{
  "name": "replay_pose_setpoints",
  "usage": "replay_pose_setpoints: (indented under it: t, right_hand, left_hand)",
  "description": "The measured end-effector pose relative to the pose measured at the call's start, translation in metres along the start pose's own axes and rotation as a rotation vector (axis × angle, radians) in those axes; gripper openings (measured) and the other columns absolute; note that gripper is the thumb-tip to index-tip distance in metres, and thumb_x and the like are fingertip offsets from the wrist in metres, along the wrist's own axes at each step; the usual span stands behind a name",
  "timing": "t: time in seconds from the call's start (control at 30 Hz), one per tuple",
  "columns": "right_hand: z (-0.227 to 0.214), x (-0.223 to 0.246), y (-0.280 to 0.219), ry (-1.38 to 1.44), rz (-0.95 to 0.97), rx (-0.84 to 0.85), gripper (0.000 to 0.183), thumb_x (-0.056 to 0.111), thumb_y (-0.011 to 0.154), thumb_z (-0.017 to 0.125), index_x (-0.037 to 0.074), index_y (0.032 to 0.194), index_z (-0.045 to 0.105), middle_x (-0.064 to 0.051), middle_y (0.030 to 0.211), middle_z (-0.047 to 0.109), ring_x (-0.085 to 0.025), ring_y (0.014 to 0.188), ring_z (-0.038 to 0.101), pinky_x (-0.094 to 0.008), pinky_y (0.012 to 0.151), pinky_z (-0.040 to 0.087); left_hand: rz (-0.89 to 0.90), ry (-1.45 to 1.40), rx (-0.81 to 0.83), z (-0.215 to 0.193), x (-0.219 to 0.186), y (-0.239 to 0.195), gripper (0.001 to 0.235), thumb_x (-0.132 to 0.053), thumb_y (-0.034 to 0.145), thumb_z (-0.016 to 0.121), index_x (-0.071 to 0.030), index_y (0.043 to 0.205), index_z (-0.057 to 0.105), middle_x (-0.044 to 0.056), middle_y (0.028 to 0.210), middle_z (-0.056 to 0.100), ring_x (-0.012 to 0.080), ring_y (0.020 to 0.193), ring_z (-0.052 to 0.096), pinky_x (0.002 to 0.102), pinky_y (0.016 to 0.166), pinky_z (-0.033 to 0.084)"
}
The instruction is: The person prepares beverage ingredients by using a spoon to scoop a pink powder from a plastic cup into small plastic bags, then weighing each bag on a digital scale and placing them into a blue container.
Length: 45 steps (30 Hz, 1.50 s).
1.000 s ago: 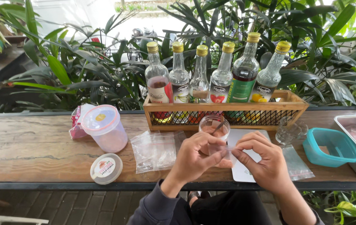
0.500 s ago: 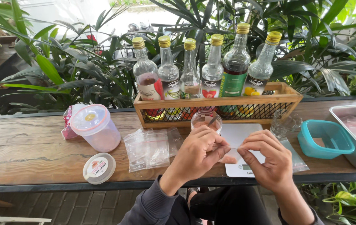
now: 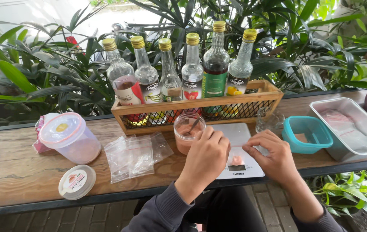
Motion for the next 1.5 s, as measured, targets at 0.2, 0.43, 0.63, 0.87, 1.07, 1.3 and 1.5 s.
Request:
replay_pose_setpoints:
  t: [0.2,0.43,0.63,0.87,1.07,1.3,1.5]
  right_hand:
    - [0.008,-0.041,0.003,-0.289,0.023,0.071,0.007,0.016,0.084,0.086,0.014,0.085,0.079,-0.002,0.085,0.078,-0.026,0.086,0.07,-0.04,0.078,0.058]
    - [0.027,-0.067,0.009,-0.574,-0.005,0.109,0.01,0.022,0.081,0.087,0.017,0.084,0.079,-0.001,0.08,0.074,-0.024,0.091,0.068,-0.039,0.08,0.056]
    - [0.052,-0.114,-0.01,-0.814,-0.015,0.202,0.016,0.038,0.078,0.08,0.024,0.081,0.073,0.006,0.083,0.069,-0.019,0.096,0.062,-0.034,0.079,0.05]
    - [0.051,-0.075,-0.004,-0.831,-0.023,0.198,0.021,0.034,0.087,0.069,0.023,0.104,0.076,0.001,0.099,0.071,-0.022,0.104,0.064,-0.035,0.085,0.053]
    - [0.064,-0.085,-0.027,-0.712,-0.072,0.312,0.015,0.02,0.082,0.061,0.025,0.089,0.074,0.004,0.091,0.071,-0.021,0.094,0.067,-0.035,0.077,0.056]
    - [0.015,-0.017,-0.019,-0.448,-0.099,0.119,0.02,0.002,0.095,0.065,0.01,0.108,0.077,-0.003,0.103,0.076,-0.026,0.089,0.066,-0.037,0.084,0.055]
    - [-0.019,-0.034,-0.056,-0.353,-0.053,-0.145,0.011,0.008,0.098,0.072,-0.002,0.099,0.078,-0.009,0.088,0.075,-0.026,0.077,0.066,-0.035,0.075,0.052]
  left_hand:
    - [0.135,0.275,0.007,0.053,-0.001,0.015,0.011,-0.007,0.075,0.073,-0.008,0.069,0.064,0.012,0.074,0.053,0.0296,0.085,0.05,0.043,0.076,0.041]
    - [0.108,0.371,0.152,0.05,-0.014,0.038,0.005,-0.008,0.077,0.071,-0.008,0.072,0.072,0.013,0.074,0.062,0.0302,0.087,0.051,0.046,0.078,0.038]
    - [0.09,0.398,0.338,0.082,-0.011,0.018,0.069,-0.055,0.065,0.087,-0.001,0.104,0.067,0.017,0.098,0.06,0.0312,0.102,0.052,0.043,0.089,0.043]
    - [-0.003,0.178,0.497,0.12,0.003,-0.032,0.024,-0.028,0.093,0.074,-0.004,0.092,0.072,0.011,0.088,0.067,0.0278,0.093,0.062,0.041,0.084,0.05]
    - [-0.012,0.104,0.501,0.113,0.002,-0.042,0.015,-0.014,0.095,0.065,-0.002,0.097,0.074,0.013,0.095,0.068,0.0282,0.094,0.064,0.04,0.085,0.053]
    - [-0.045,-0.165,0.143,0.032,-0.003,-0.035,0.019,-0.005,0.098,0.063,-0.002,0.115,0.069,0.011,0.103,0.064,0.0311,0.093,0.06,0.044,0.08,0.05]
    - [-0.181,-0.216,-0.043,0.007,0.019,-0.066,0.01,-0.017,0.102,0.066,-0.009,0.097,0.069,0.004,0.087,0.069,0.0254,0.073,0.06,0.039,0.065,0.049]
Point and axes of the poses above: each hand's wrist, its own y-axis towards the middle knuckle, its own z-axis out of the palm, x = y × z, the point moved 8 cm from there along y, towards the middle knuckle
